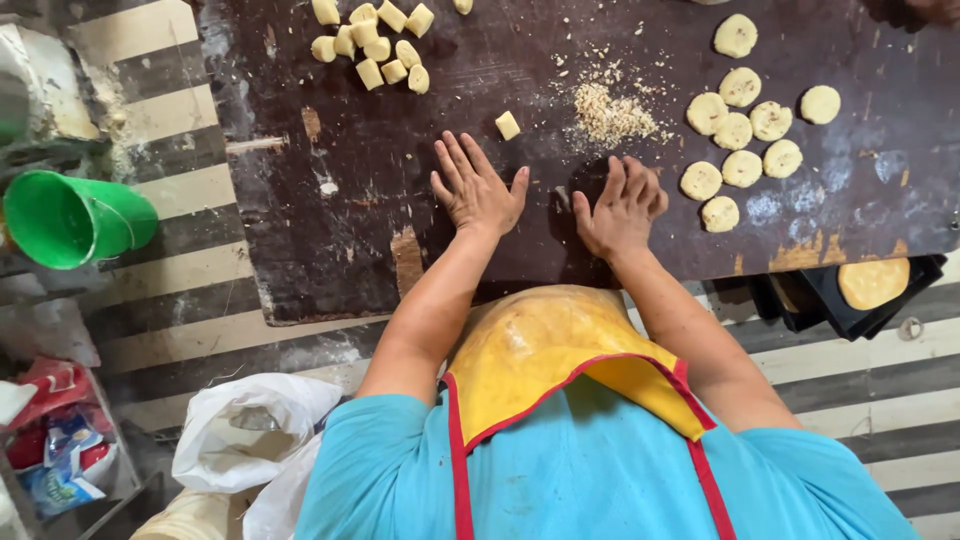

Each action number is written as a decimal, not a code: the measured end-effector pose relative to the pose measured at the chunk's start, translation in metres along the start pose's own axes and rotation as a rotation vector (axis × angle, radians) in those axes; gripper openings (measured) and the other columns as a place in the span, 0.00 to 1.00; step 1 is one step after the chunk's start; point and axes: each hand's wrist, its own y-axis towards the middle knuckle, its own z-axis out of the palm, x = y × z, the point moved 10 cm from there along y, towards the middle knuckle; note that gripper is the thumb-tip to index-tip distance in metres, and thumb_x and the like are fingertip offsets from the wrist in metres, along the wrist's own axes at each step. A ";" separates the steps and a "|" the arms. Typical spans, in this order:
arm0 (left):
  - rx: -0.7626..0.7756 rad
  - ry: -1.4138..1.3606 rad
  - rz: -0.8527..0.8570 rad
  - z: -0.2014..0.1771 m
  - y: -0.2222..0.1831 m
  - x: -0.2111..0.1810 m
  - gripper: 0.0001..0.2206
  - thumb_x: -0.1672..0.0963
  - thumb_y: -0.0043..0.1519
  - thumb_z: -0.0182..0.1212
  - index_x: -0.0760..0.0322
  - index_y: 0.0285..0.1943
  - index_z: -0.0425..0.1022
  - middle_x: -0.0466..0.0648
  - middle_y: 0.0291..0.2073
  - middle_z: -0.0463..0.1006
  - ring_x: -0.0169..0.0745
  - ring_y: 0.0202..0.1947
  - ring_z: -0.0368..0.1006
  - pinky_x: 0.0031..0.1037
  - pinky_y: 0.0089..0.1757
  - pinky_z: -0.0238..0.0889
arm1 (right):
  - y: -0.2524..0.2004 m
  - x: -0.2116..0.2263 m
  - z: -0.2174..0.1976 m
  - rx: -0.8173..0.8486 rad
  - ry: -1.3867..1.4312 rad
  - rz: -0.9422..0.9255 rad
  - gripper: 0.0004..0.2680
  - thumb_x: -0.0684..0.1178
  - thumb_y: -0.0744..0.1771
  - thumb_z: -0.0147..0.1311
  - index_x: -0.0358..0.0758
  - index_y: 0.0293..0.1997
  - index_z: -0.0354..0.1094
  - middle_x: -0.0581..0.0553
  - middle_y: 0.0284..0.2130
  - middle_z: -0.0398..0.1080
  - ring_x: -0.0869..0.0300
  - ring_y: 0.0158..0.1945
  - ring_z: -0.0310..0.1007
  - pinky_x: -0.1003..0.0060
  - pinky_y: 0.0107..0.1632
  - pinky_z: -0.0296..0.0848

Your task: The person takes small dough pieces from a pile on the worktable, presses and flattens each piece by hand into a round cookie, and places it with the finished cookies on the table. Other workers pass dough pieces and move finished cookies to trays at the side.

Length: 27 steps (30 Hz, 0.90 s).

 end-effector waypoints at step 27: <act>-0.037 -0.498 0.544 -0.006 -0.034 0.012 0.08 0.59 0.58 0.70 0.63 0.42 0.74 0.49 0.39 0.79 0.52 0.43 0.77 0.39 0.47 0.71 | -0.031 -0.034 -0.006 0.377 0.316 0.077 0.12 0.49 0.60 0.67 0.36 0.40 0.72 0.37 0.37 0.74 0.42 0.49 0.72 0.48 0.54 0.68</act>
